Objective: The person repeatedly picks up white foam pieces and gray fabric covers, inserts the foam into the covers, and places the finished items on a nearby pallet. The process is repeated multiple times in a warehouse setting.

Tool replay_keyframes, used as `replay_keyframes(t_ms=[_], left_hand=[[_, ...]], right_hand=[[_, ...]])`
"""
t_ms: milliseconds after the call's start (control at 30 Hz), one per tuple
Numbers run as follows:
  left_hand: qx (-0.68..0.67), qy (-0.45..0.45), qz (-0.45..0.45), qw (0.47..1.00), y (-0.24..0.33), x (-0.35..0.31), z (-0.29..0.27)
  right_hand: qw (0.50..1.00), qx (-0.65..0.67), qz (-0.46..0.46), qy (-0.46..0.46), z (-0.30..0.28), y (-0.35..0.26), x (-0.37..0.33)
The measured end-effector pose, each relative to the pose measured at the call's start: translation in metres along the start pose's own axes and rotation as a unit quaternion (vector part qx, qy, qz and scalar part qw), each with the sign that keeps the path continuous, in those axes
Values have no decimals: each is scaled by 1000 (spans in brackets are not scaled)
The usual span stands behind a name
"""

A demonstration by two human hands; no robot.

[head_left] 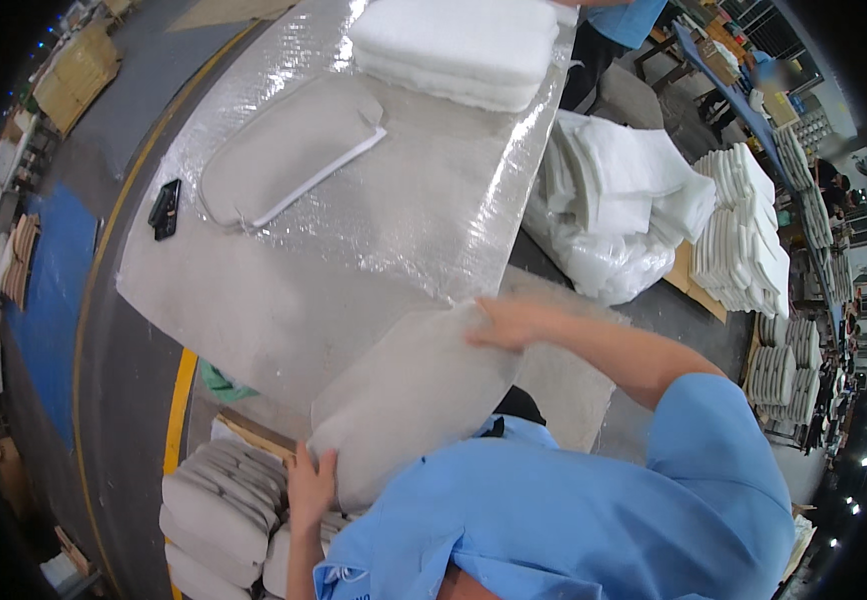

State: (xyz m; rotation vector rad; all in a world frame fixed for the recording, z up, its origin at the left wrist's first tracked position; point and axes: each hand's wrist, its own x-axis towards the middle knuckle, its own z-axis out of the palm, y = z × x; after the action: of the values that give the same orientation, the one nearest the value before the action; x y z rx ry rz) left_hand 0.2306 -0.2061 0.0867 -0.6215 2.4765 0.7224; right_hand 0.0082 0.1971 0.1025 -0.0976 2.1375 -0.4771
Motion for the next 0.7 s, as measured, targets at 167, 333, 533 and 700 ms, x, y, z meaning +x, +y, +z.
replay_keyframes(t_ms=[167,333,533,700], left_hand=[[-344,-103,-101,928,0,0,7],[-253,-92,-147,952,-7,25,15],[-121,-101,-175,972,-25,55,24],[-177,-103,-199,958,-30,63,32]], right_hand=[[999,15,28,-4,29,16,10],[992,-15,116,-53,10,-8,34],[990,-42,128,-36,17,-8,66],[991,-87,70,-76,24,0,84]])
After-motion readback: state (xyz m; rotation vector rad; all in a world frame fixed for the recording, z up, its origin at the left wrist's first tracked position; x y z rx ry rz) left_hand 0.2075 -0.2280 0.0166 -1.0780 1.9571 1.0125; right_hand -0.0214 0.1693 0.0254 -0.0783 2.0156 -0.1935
